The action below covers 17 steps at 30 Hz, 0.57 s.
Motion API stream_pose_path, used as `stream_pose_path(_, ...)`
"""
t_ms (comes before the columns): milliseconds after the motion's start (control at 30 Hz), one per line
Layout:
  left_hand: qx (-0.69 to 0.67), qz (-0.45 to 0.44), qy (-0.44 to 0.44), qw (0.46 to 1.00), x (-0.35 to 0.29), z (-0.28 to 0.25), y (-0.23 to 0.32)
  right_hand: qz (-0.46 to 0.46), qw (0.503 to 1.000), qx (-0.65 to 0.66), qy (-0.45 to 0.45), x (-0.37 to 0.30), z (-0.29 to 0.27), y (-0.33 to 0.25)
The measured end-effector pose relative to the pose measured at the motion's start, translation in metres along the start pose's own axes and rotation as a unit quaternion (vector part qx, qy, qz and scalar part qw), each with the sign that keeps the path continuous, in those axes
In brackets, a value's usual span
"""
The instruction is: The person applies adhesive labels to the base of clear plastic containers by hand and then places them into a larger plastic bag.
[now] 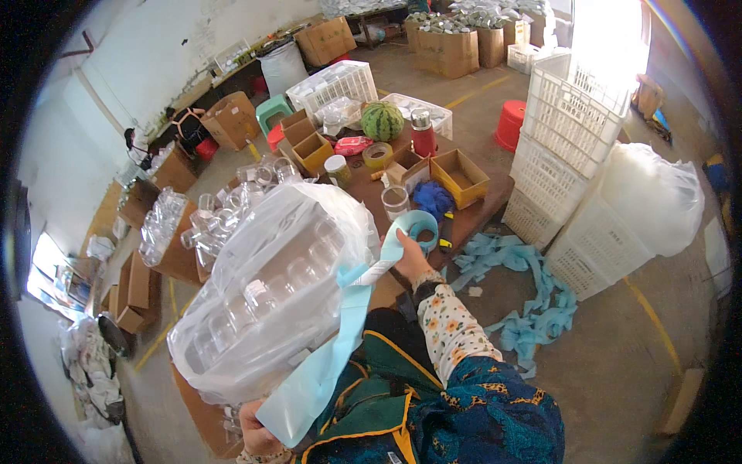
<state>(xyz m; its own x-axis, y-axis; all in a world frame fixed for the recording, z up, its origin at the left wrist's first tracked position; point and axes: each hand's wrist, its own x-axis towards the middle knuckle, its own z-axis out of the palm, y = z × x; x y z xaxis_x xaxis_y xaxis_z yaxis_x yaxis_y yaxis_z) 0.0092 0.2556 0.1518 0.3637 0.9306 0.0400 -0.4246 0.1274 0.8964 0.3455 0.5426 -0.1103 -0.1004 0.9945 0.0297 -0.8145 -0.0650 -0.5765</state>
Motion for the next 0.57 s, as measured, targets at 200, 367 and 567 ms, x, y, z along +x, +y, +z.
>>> stream_pose_path(200,0.573,-0.150,-0.089,0.801,0.011,-0.044,-0.014,-0.112,0.991,0.013,-0.069,0.027,0.068,-0.102)
stream_pose_path(367,0.703,-0.097,-0.059,0.702,0.022,-0.044,-0.019,-0.125,0.978,-0.056,-0.155,-0.026,0.175,-0.203)
stream_pose_path(567,0.593,0.065,-0.051,0.801,0.061,-0.010,0.035,0.056,0.900,-0.240,-0.361,-0.103,0.293,-0.207)
